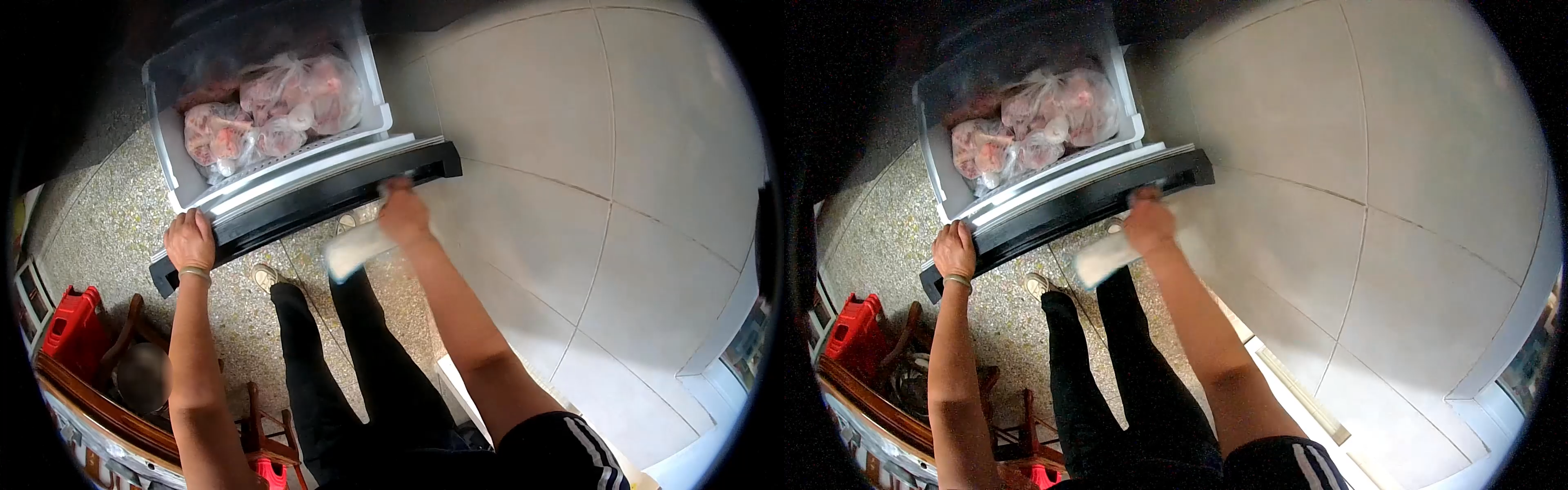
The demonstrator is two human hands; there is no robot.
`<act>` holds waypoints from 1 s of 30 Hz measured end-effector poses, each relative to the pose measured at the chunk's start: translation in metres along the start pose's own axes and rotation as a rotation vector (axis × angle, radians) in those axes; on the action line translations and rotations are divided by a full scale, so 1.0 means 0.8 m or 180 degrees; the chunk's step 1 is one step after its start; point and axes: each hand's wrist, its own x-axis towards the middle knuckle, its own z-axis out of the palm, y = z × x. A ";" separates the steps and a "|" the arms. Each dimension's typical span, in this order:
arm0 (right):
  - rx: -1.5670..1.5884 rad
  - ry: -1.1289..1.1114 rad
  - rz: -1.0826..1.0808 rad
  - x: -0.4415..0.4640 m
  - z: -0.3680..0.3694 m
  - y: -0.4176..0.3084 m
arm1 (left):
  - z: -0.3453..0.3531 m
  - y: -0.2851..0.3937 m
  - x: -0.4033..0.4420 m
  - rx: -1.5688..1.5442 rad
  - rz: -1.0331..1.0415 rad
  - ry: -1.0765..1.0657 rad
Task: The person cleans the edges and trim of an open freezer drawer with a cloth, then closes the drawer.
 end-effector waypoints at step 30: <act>0.0078 0.1718 -0.0717 -0.015 0.002 0.052 | 0.000 0.000 -0.001 0.0000 -0.0022 -0.0119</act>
